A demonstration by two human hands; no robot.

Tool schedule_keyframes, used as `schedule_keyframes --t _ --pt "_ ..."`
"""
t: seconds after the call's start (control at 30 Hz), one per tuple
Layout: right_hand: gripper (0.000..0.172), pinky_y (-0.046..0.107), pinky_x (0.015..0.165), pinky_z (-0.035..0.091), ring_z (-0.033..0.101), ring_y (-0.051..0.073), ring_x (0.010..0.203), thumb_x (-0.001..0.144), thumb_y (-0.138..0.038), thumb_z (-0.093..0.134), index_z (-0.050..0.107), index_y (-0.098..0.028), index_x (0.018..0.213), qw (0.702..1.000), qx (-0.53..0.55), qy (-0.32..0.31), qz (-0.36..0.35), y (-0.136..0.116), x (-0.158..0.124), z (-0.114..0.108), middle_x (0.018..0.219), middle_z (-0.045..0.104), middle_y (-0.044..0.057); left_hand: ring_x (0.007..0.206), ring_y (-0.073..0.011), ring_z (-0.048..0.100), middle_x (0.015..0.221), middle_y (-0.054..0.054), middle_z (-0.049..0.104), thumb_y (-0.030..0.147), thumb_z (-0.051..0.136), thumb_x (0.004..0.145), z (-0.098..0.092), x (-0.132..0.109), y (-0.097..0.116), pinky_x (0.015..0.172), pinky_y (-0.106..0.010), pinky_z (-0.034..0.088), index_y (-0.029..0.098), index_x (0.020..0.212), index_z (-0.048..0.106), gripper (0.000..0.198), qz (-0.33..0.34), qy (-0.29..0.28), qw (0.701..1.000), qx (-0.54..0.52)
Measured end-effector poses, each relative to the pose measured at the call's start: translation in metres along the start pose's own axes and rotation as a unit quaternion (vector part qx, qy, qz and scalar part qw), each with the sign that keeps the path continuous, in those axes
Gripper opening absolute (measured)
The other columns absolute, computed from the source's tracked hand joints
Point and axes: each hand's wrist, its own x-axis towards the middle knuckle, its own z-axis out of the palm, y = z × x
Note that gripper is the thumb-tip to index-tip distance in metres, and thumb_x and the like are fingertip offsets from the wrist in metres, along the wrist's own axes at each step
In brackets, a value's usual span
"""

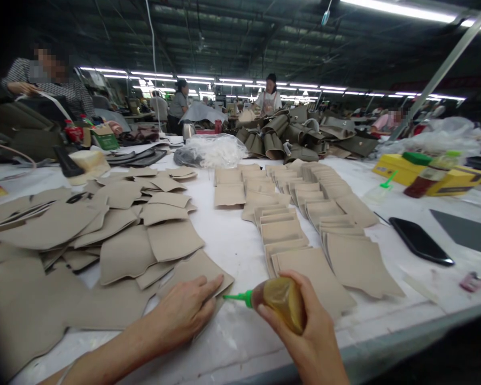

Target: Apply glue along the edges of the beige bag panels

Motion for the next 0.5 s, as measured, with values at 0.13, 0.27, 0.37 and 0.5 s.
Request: schedule_keyframes --t 0.13,0.27,0.37,0.5 --pt "0.047 0.026 0.082 0.04 0.056 0.019 0.093 0.075 -0.05 0.067 0.05 -0.027 0.112 1.0 -0.004 0.009 -0.003 0.003 -0.003 0.0 0.104 0.057 -0.002 0.086 -0.0261 0.063 0.099 -0.008 0.062 0.026 0.028 0.089 0.0 0.0 -0.001 0.079 -0.04 0.05 0.027 0.136 0.041 0.049 0.0 -0.004 1.0 0.001" --pt "0.048 0.027 0.074 0.041 0.058 0.02 0.083 0.075 -0.051 0.065 0.048 -0.026 0.113 0.997 0.049 -0.053 0.037 0.001 -0.012 0.002 0.093 0.059 -0.003 0.085 -0.0259 0.062 0.099 -0.008 0.062 0.029 0.028 0.09 0.002 -0.002 -0.003 0.079 -0.04 0.049 0.027 0.136 0.04 0.048 0.0 -0.001 1.0 -0.009" --pt "0.048 0.028 0.078 0.041 0.058 0.021 0.088 0.075 -0.051 0.065 0.049 -0.025 0.112 0.998 0.043 -0.028 0.044 0.0 -0.016 0.004 0.097 0.061 -0.002 0.085 -0.0255 0.062 0.098 -0.007 0.061 0.03 0.027 0.091 0.003 -0.003 -0.005 0.077 -0.039 0.048 0.028 0.136 0.04 0.047 0.002 0.005 1.0 -0.016" --pt "0.049 0.029 0.075 0.041 0.059 0.021 0.082 0.072 -0.05 0.066 0.05 -0.026 0.111 0.996 0.066 -0.045 0.049 0.001 -0.02 0.007 0.092 0.061 -0.002 0.086 -0.0242 0.061 0.098 -0.006 0.06 0.031 0.027 0.091 0.001 -0.005 -0.006 0.078 -0.037 0.047 0.028 0.136 0.041 0.046 0.003 0.003 0.999 -0.032"
